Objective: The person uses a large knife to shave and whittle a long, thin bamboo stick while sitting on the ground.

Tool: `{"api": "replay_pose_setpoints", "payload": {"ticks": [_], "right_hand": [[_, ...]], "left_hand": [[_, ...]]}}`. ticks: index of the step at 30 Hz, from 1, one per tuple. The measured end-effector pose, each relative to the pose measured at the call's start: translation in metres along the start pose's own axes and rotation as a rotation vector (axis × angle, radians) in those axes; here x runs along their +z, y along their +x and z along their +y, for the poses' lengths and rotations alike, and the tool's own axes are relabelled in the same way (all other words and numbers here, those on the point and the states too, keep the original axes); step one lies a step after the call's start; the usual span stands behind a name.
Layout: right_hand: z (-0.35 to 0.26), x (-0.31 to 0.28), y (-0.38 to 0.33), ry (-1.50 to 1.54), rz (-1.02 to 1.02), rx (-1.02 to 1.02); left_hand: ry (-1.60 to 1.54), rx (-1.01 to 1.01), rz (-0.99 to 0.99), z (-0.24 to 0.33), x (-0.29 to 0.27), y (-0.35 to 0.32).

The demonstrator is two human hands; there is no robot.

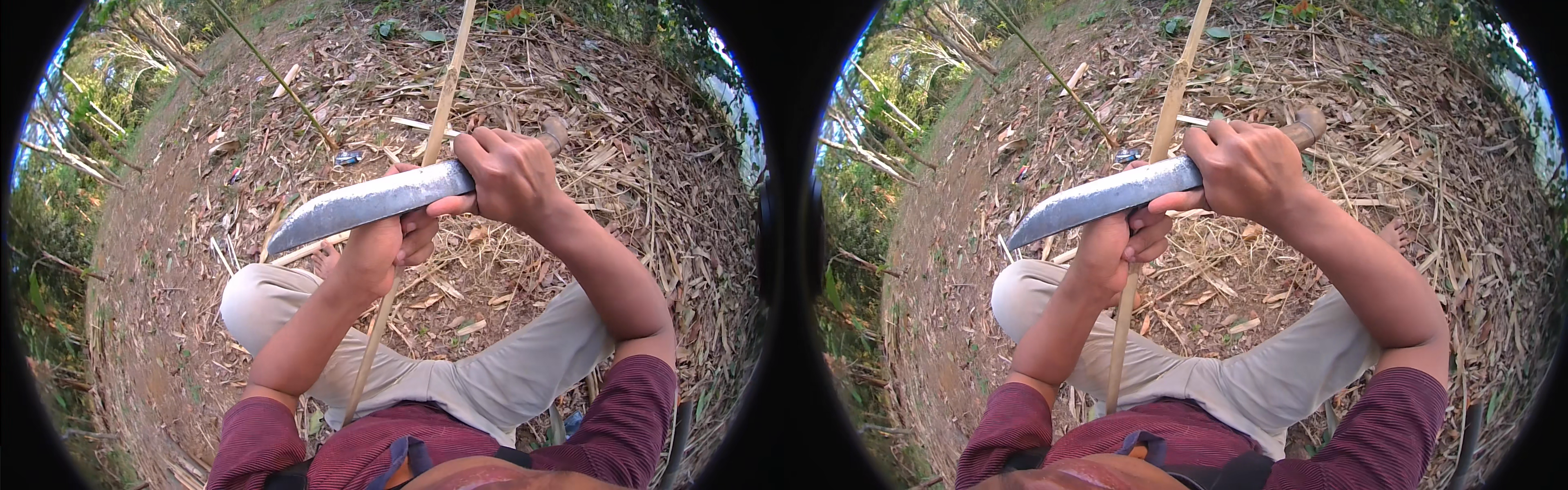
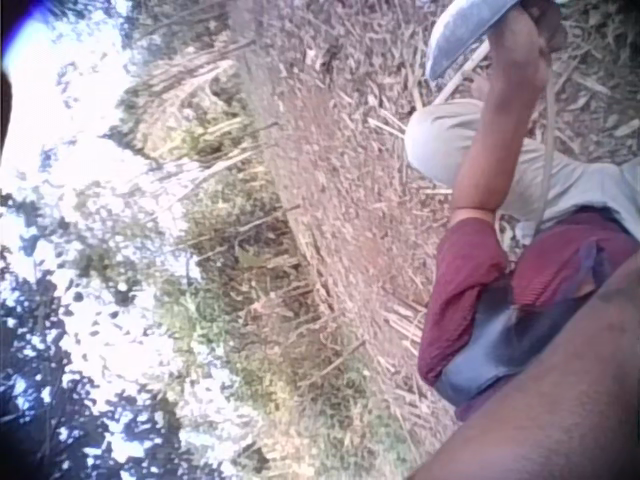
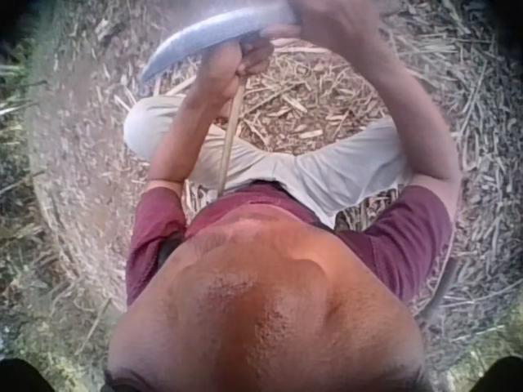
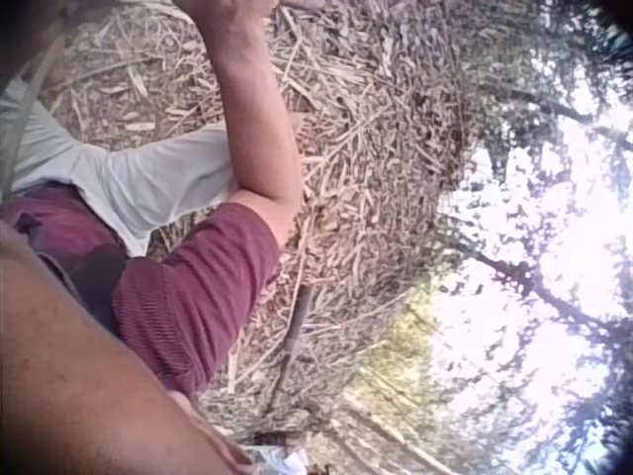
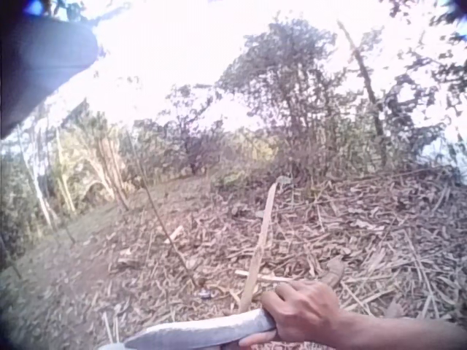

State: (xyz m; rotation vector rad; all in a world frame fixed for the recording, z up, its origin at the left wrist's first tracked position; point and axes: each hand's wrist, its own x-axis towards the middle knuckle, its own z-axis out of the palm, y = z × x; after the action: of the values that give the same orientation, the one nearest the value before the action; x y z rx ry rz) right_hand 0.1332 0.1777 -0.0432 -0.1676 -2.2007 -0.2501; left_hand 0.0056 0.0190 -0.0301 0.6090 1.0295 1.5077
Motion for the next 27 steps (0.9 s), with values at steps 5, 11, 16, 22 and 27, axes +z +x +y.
{"api": "replay_pose_setpoints", "payload": {"ticks": [5,11,16,22,27], "right_hand": [[0.086,-0.03,0.022,-0.023,-0.277,0.829],[0.066,-0.022,-0.025,0.888,0.034,1.077],[0.007,-0.025,0.005,1.249,-0.168,1.103],[0.004,-0.015,0.001,1.316,-0.083,1.181],[0.028,-0.015,-0.005,1.367,0.079,1.268]], "left_hand": [[-0.11,-0.198,-0.122,0.003,-0.011,-0.019],[-0.322,-0.201,-0.251,0.012,-0.027,0.008],[-0.354,-0.328,-0.252,-0.004,-0.022,0.011],[-0.188,-0.339,-0.224,-0.02,-0.023,0.012],[-0.036,-0.414,-0.19,-0.032,-0.041,0.001]]}}
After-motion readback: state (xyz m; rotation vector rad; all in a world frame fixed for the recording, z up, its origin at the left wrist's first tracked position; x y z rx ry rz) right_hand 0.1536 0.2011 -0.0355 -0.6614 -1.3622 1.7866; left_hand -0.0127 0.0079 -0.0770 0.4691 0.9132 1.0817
